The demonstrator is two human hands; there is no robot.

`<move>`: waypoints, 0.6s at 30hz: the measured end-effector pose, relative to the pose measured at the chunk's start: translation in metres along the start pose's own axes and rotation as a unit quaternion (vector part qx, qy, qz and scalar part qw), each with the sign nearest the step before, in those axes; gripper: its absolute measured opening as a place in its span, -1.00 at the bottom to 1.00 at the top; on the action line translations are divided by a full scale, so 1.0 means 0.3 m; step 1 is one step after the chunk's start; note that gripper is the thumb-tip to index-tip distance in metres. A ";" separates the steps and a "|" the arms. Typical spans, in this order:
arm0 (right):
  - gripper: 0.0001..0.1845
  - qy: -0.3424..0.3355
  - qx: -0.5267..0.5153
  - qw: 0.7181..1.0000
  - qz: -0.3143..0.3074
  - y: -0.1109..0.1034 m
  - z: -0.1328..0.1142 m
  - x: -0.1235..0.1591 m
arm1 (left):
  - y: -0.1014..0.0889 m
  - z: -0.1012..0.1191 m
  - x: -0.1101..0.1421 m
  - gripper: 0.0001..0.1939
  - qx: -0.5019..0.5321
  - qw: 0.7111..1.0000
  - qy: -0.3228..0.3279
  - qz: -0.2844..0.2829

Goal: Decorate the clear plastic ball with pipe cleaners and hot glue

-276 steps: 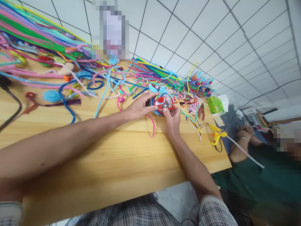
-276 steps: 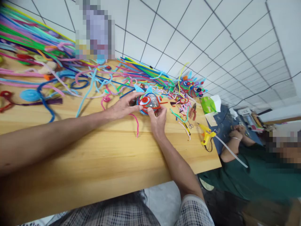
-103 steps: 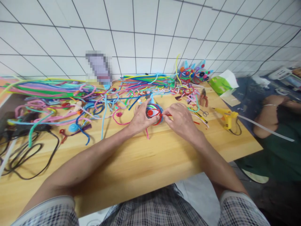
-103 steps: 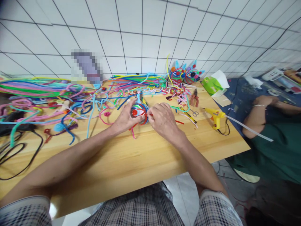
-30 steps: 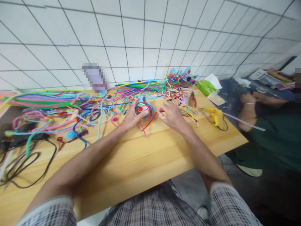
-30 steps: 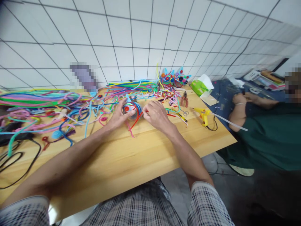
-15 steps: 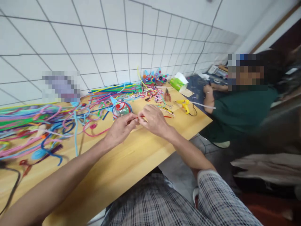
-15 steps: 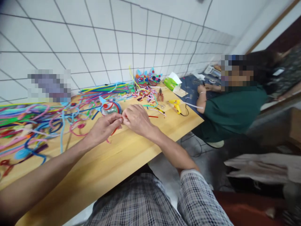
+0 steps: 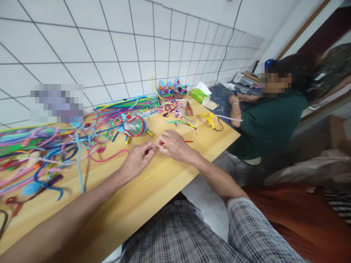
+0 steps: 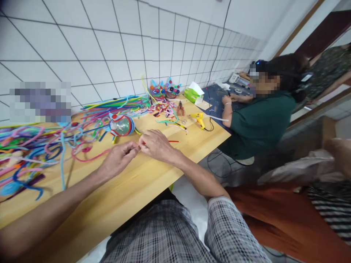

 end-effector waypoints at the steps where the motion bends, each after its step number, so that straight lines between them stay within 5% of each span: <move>1: -0.87 0.005 -0.002 1.000 0.002 0.008 0.004 0.000 | 0.003 -0.008 -0.001 -0.66 0.000 1.000 -0.006 -0.001; 18: -0.87 0.033 0.076 0.996 -0.026 0.073 0.047 0.012 | 0.091 -0.123 -0.038 -0.70 0.049 0.998 -0.026 0.006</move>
Point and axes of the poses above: each hand's wrist, its own x-axis away from the middle knuckle, its own y-axis out of the palm, z = x × y, the point moved 3 cm from there along -x, towards the middle knuckle, and after that the axes turned 5 degrees about z, right-handed, at the moved point
